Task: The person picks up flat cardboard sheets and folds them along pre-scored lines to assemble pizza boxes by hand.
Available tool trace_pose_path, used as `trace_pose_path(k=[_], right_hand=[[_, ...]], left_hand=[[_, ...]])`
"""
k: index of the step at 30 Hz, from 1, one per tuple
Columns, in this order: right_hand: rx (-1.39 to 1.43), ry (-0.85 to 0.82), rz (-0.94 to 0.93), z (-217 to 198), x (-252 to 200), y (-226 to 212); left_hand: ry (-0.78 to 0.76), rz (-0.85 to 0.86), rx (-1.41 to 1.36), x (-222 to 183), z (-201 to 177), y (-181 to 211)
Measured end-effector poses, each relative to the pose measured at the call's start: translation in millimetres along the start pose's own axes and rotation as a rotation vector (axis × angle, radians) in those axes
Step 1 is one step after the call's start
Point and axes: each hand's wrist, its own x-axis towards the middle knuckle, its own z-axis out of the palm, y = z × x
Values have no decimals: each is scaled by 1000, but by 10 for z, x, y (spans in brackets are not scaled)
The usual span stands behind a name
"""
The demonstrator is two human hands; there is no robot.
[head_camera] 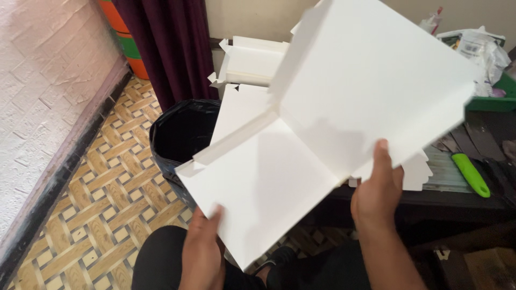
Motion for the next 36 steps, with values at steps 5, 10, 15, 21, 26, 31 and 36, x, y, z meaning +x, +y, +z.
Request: trace_pose_path(k=[5, 10, 15, 21, 26, 31, 36], right_hand=[[130, 74, -27, -13, -80, -97], [117, -77, -26, 203, -29, -222], [67, -263, -233, 473, 13, -215], [-24, -301, -195, 680, -125, -163], [43, -274, 7, 768, -119, -223], [193, -361, -89, 768, -94, -290], [-103, -471, -136, 746, -23, -341]], left_hand=[[-288, -12, 417, 74, -337, -131], [17, 189, 91, 203, -419, 611], [-17, 227, 5, 311, -251, 1034], [-4, 306, -299, 580, -211, 1017], [-75, 266, -271, 523, -179, 1136], [-146, 285, -217, 469, -173, 1264], [-83, 404, 138, 475, -147, 1473]])
